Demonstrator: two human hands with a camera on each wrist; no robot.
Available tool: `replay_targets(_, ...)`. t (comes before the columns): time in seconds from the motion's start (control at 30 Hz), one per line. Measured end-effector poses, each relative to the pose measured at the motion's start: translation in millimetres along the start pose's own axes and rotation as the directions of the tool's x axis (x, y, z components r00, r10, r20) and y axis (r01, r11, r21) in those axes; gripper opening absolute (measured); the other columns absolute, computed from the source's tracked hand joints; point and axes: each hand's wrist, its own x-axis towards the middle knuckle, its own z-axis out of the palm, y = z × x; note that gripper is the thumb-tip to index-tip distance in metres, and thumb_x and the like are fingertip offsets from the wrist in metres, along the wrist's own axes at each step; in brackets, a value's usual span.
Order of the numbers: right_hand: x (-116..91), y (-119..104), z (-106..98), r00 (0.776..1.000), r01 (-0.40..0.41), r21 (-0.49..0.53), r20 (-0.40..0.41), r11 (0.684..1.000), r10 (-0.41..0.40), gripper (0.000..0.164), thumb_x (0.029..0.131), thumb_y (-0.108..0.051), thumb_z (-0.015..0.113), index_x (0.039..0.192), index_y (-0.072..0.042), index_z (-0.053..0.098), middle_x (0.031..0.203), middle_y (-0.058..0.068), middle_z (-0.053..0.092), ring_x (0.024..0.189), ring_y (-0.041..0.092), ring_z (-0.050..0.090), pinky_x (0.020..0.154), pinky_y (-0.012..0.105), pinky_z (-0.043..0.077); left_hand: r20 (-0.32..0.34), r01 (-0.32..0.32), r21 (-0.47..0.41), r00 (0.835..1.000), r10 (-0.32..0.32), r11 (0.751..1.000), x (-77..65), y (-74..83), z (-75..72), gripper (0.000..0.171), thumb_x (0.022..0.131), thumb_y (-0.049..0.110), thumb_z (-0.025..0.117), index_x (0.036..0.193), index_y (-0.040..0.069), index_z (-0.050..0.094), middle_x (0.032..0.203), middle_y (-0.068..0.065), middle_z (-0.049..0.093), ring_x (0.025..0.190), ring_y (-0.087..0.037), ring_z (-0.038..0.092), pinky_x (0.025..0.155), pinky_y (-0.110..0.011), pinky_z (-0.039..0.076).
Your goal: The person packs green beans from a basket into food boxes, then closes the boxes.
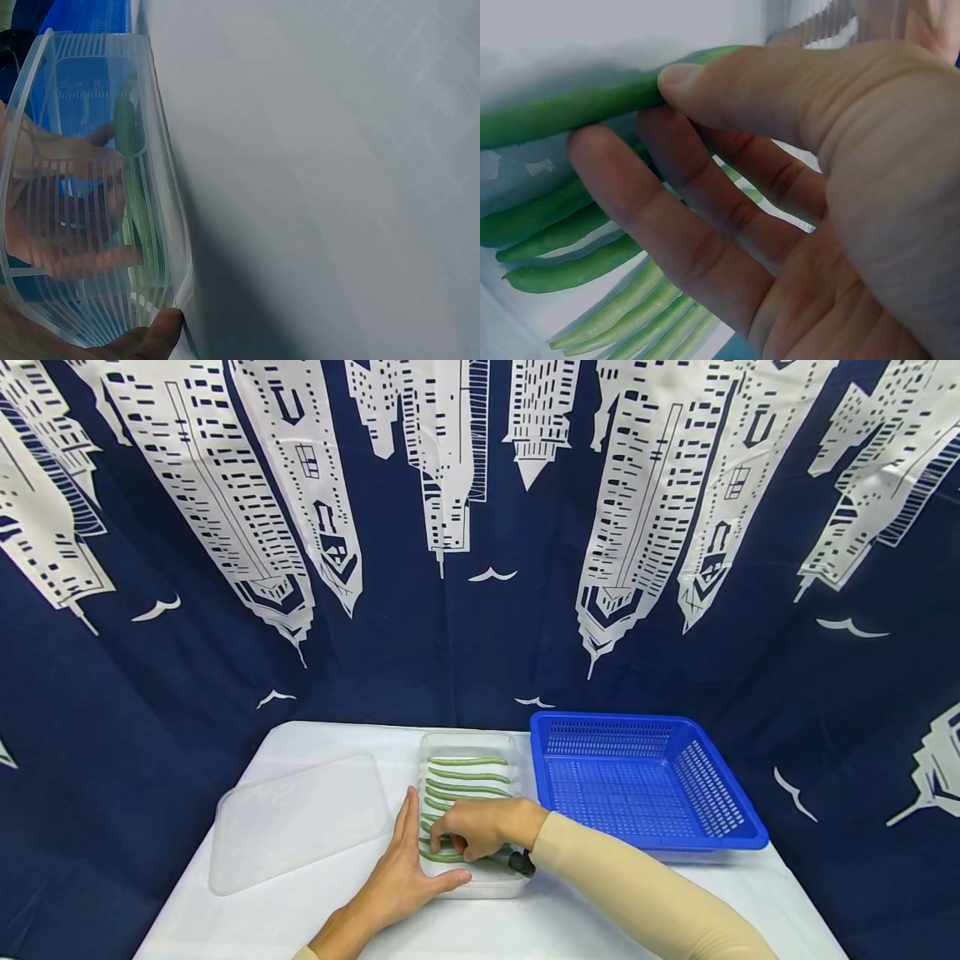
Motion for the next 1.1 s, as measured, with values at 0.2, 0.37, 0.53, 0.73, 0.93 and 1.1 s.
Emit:
replay_targets(0.2,0,4,1,1.000,0.012,0.014,-0.017,1.000,-0.012,0.049,0.095,0.006,0.087,0.134,-0.023,0.083,0.087,-0.013,0.075,0.076,-0.004,0.061,0.070,0.011,0.053,-0.002,-0.006,0.004,1.000,0.006,1.000,0.4,0.2,0.4,0.151,0.092,0.060,0.097,0.188,0.012,-0.011,0.198,-0.016,-0.009,0.175,-0.056,0.032,0.132,-0.074,0.045)
replay_targets(0.37,-1,6,0,1.000,0.001,0.026,-0.031,1.000,0.000,0.045,0.096,0.006,0.086,0.133,-0.021,0.085,0.086,-0.011,0.076,0.074,-0.004,0.059,0.068,0.011,0.051,0.001,-0.005,0.010,1.000,0.005,1.000,0.8,0.6,0.6,0.151,0.092,0.060,0.097,0.188,0.011,-0.010,0.198,-0.016,-0.010,0.176,-0.056,0.030,0.132,-0.075,0.043)
replay_targets(0.53,-3,8,-3,0.999,0.004,0.012,-0.051,1.000,-0.004,0.036,0.100,-0.001,0.085,0.132,-0.019,0.085,0.085,-0.013,0.072,0.076,-0.004,0.059,0.072,0.010,0.051,0.008,0.001,0.000,1.000,-0.001,1.000,1.3,1.2,0.3,0.151,0.093,0.060,0.096,0.188,0.011,-0.010,0.198,-0.016,-0.011,0.177,-0.057,0.027,0.133,-0.076,0.042)
replay_targets(0.73,-8,7,-10,0.997,0.016,0.038,-0.078,0.999,-0.012,0.032,0.104,-0.004,0.082,0.133,-0.015,0.083,0.087,-0.011,0.069,0.077,-0.003,0.057,0.074,0.012,0.050,0.010,0.007,0.006,1.000,-0.007,1.000,1.6,1.6,0.0,0.151,0.093,0.061,0.095,0.188,0.013,-0.012,0.198,-0.016,-0.011,0.176,-0.058,0.028,0.133,-0.076,0.043)
replay_targets(0.93,-16,5,-15,0.994,0.010,0.087,-0.110,0.996,0.000,0.025,0.109,-0.012,0.081,0.135,-0.013,0.083,0.086,-0.013,0.067,0.074,-0.004,0.055,0.074,0.014,0.050,0.017,0.010,0.005,1.000,-0.010,1.000,1.3,2.6,-0.5,0.151,0.093,0.061,0.095,0.188,0.013,-0.012,0.198,-0.016,-0.012,0.176,-0.058,0.028,0.133,-0.076,0.042)
replay_targets(1.1,-28,3,-18,0.982,0.019,0.105,-0.189,0.994,0.001,0.025,0.111,-0.010,0.078,0.135,-0.011,0.084,0.085,-0.011,0.069,0.073,-0.005,0.054,0.075,0.015,0.051,0.025,0.020,0.008,0.999,-0.020,1.000,0.5,2.3,-0.6,0.151,0.094,0.062,0.095,0.187,0.014,-0.014,0.198,-0.015,-0.013,0.176,-0.058,0.029,0.134,-0.075,0.042)
